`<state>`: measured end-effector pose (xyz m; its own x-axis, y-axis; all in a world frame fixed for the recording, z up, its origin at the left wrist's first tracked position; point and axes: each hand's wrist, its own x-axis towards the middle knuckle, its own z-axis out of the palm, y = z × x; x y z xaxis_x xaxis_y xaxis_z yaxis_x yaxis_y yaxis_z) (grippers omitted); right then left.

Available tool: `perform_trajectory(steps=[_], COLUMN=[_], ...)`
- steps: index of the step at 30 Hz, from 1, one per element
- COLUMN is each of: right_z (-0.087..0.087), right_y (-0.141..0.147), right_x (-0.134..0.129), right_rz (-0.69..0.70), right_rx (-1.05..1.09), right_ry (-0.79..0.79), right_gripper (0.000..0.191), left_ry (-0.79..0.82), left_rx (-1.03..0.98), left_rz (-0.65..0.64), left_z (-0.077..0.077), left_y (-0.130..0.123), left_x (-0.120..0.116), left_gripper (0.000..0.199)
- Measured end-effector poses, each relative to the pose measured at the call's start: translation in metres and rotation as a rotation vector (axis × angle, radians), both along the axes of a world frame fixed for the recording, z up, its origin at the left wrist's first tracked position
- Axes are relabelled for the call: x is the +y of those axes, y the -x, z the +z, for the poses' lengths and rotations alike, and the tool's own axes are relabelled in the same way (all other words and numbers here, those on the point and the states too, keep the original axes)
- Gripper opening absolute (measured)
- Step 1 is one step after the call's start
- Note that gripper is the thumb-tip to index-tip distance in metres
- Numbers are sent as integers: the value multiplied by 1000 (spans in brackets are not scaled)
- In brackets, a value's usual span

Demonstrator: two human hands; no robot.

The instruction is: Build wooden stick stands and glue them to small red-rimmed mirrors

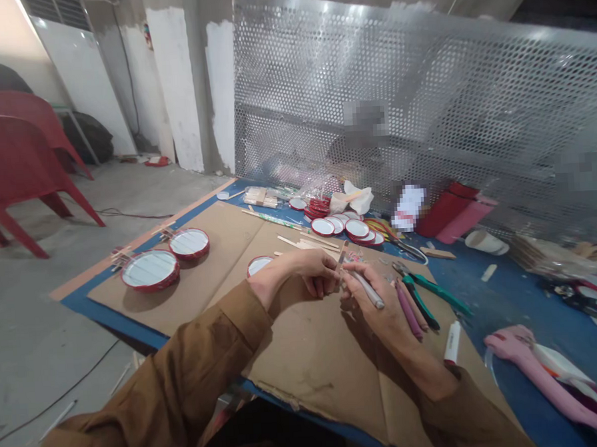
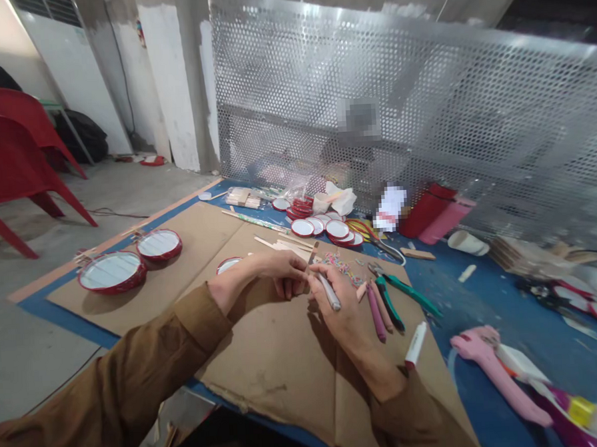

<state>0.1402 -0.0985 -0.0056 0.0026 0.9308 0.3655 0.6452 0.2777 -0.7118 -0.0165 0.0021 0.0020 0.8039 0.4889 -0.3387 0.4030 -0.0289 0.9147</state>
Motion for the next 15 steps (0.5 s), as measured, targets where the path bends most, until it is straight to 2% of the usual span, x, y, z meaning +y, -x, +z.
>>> perform_trajectory(steps=[11, 15], right_z=[5, 4], right_y=[2, 3], right_x=[-3, -3], right_rz=[4, 20], right_rx=[-91, -79], right_ry=[-59, -37], right_gripper=[29, 28], left_ry=[-13, -16], left_rx=[-5, 1], left_rz=[-11, -12], left_z=[-4, -3], left_y=[-1, -1], left_x=[3, 2], left_gripper=[18, 16])
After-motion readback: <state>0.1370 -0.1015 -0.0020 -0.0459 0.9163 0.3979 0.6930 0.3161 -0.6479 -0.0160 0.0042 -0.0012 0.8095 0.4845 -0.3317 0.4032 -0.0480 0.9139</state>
